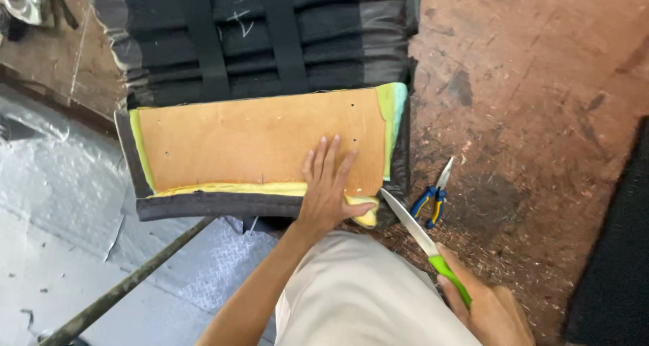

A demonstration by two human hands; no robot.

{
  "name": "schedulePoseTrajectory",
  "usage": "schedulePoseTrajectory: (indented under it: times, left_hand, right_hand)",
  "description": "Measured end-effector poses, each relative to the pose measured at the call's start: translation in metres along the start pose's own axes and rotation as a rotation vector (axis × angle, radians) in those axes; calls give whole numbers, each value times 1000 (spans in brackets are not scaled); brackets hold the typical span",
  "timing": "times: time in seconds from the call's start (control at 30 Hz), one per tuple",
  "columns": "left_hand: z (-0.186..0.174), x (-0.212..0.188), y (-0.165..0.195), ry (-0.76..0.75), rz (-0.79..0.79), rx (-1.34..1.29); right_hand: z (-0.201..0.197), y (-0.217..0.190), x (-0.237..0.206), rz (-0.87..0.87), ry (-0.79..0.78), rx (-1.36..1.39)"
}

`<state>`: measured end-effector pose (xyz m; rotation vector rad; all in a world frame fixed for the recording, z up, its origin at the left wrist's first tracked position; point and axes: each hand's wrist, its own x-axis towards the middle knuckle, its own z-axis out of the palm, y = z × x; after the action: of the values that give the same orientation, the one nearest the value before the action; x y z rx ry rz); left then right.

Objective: The person uses a knife and pliers to trim excess black fabric from the edge of a padded seat cushion. They repeatedly cut along the seam and pull away small fabric pieces, working along the right side of the cushion.

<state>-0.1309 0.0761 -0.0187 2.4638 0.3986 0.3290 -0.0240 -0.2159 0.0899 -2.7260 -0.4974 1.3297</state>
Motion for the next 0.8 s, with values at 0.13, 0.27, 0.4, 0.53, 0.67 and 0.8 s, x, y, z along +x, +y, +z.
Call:
schedulePoseTrajectory:
  times: [0.13, 0.27, 0.4, 0.53, 0.67, 0.8]
  left_hand:
    - [4, 10, 42, -196, 269, 35]
    - [8, 14, 99, -436, 427, -170]
    - [-2, 14, 122, -496, 433, -134]
    - [-8, 15, 122, -415, 459, -33]
    - [-5, 19, 112, -300, 410, -220]
    - [2, 17, 106, -170, 457, -339]
  right_hand:
    - [1, -10, -4, -58, 104, -58]
    - [-11, -28, -6, 26, 82, -86]
    - [-23, -39, -14, 37, 209, 126]
    - [-33, -25, -24, 91, 134, 480]
    - [-27, 17, -5, 46, 357, 1176]
    - [37, 35, 77, -211, 515, 844]
